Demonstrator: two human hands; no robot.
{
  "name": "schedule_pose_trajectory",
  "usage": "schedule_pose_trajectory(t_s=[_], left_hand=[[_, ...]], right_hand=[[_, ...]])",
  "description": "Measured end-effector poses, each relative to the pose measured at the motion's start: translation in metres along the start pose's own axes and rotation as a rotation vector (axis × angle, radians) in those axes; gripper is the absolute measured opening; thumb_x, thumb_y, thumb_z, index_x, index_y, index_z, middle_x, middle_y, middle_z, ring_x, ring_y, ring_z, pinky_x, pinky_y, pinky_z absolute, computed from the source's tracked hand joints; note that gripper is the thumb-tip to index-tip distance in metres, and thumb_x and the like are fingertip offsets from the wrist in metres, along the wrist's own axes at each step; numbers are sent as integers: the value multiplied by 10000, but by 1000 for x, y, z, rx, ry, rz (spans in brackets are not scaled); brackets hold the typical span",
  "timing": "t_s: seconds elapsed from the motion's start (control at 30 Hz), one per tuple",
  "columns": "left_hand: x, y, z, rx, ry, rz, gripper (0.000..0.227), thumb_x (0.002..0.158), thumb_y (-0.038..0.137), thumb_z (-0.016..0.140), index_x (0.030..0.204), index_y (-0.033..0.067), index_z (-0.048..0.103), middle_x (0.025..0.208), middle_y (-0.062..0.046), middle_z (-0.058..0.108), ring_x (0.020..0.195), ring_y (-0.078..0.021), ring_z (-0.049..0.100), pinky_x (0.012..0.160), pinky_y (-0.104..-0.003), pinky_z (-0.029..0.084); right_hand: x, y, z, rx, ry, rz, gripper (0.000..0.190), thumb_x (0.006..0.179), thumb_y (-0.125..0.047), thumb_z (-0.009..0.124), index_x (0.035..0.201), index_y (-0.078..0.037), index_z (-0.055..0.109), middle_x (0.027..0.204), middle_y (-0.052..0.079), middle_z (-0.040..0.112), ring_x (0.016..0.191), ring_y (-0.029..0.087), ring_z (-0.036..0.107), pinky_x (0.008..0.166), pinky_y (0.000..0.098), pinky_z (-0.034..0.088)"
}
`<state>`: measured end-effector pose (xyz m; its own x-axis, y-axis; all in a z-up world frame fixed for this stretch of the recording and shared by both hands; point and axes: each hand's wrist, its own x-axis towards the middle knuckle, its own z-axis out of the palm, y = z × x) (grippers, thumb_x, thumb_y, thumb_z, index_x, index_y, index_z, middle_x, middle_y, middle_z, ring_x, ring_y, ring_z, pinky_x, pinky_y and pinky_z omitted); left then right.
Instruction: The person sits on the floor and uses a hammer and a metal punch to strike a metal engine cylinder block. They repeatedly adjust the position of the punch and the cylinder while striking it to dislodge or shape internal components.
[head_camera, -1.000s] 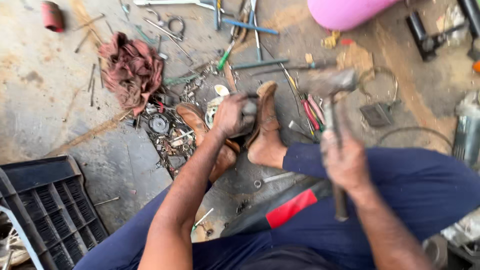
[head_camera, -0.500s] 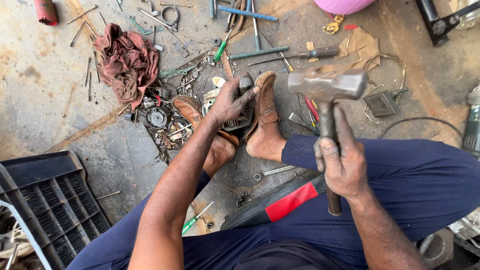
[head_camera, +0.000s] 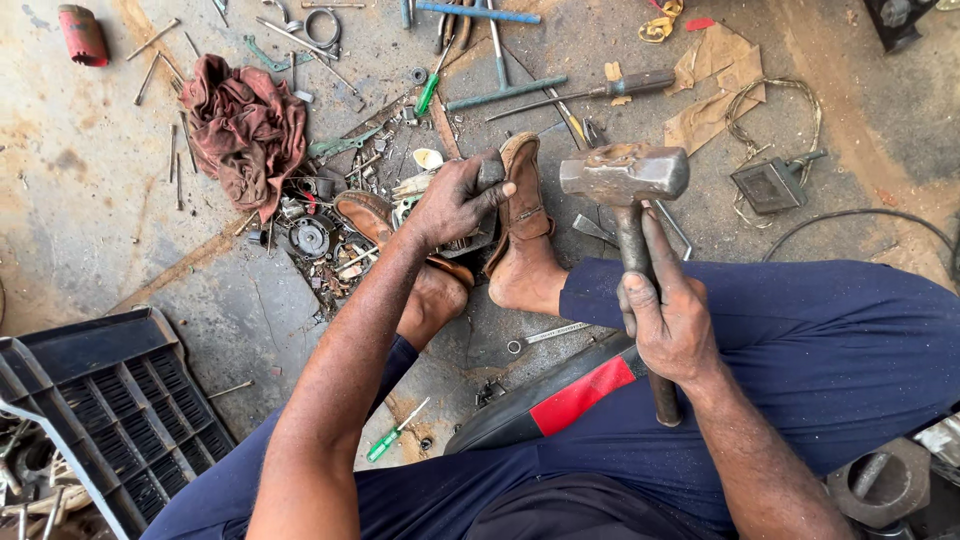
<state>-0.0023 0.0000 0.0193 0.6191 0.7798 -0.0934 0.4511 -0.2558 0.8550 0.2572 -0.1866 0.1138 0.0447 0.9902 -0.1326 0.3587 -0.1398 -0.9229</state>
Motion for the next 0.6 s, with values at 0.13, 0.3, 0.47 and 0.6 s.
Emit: schedule_pose_trajectory(t_s=[0.13,0.3,0.47,0.6], left_hand=[[-1,-3,17,148,109,3,376,940,439,713,929,82,596,724,-148,642,704,-338,657,728,-465,519],[-1,-9,39,272,287,35,298,897,361,754,834,113,600,698,-98,645,694,-295,640,833,-448,483],[2,-13,40,391,389,306,210,797,242,736,855,93,600,819,-70,664,844,-280,633,963,-474,420],[2,-22,42,365,455,241,184,828,214,744,841,97,603,819,-85,633,913,-303,605,1013,-528,404]], right_hand=[[3,-8,-1,27,-1,-8,632,1067,-192,479,1635,-38,249,654,-1,559,495,74,521,447,255,467],[1,-33,-27,73,114,-254,510,1132,-190,454,1623,-80,371,768,36,568,575,106,528,502,252,473],[10,-58,-61,277,406,-533,213,1138,-341,536,1204,-149,603,834,76,622,621,122,631,572,254,519],[20,-16,-5,-300,417,-396,173,1048,-268,579,1028,-122,670,802,91,669,686,216,648,648,395,531]])
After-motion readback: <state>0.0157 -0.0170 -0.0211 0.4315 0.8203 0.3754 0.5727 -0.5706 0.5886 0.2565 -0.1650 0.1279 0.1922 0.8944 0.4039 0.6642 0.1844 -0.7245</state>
